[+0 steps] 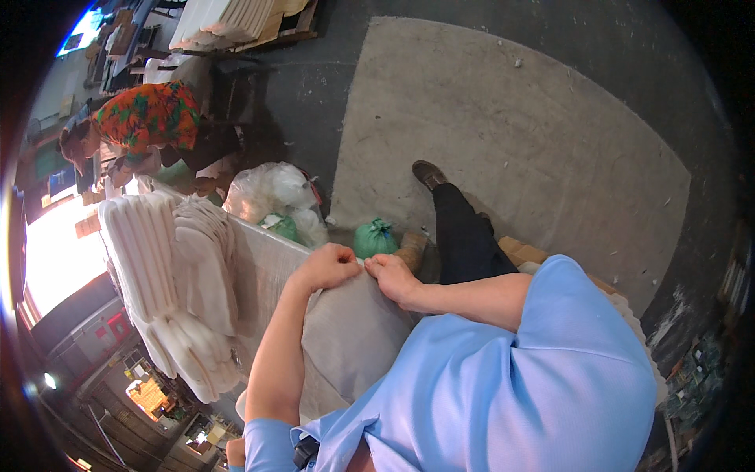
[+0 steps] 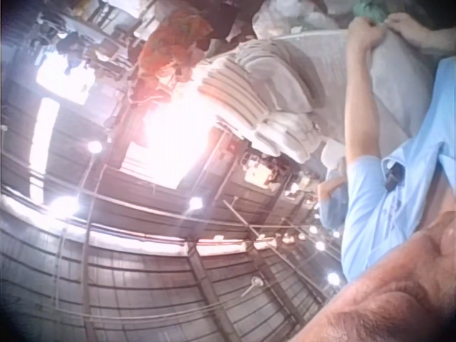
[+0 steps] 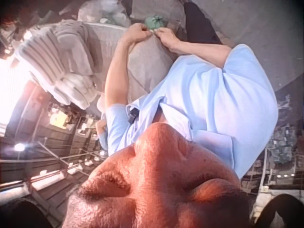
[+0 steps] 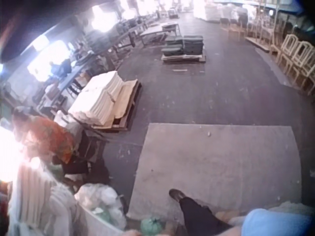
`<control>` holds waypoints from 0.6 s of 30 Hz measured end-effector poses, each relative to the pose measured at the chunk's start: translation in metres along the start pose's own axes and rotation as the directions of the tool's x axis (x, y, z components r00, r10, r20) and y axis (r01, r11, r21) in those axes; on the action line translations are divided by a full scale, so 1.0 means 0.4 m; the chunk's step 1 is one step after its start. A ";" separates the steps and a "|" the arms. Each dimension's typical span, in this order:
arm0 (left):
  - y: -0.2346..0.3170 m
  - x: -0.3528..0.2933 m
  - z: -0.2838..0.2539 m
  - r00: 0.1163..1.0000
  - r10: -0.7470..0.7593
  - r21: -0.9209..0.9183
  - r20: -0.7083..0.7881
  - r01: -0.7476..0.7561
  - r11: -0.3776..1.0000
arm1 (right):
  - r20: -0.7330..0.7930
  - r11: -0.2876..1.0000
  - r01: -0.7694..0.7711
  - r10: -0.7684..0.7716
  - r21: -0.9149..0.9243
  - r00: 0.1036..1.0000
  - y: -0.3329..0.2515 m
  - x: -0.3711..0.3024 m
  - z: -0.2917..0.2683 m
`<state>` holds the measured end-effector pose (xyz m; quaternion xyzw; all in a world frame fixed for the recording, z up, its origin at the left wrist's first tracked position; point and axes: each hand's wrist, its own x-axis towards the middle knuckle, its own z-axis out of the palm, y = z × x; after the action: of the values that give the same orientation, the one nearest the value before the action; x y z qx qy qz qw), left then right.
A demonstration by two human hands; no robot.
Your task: The person inserts white foam inserts into gray fabric covers, aligns edges, and places the finished cushions onto a stack. The person repeats this process for multiple cushions at a work table.
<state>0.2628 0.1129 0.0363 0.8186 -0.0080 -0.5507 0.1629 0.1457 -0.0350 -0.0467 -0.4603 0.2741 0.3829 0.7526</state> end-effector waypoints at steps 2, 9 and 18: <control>0.003 0.028 -0.021 0.991 -0.045 -0.155 0.129 0.065 0.986 | 0.011 1.000 0.001 -0.001 0.009 1.000 -0.010 -0.012 -0.011; 0.059 0.140 0.038 0.990 0.053 -0.660 0.134 0.049 0.749 | -0.134 0.995 0.101 -0.103 -0.019 0.986 -0.049 -0.003 -0.114; 0.015 0.179 0.132 0.985 0.016 -0.899 -0.172 -0.163 0.407 | -0.227 0.998 0.034 -0.023 0.046 0.974 -0.073 0.059 -0.118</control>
<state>0.2442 0.0798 -0.0446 0.6332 0.2588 -0.4005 0.6097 0.1800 -0.0783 -0.0708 -0.4859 0.3611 0.3101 0.7331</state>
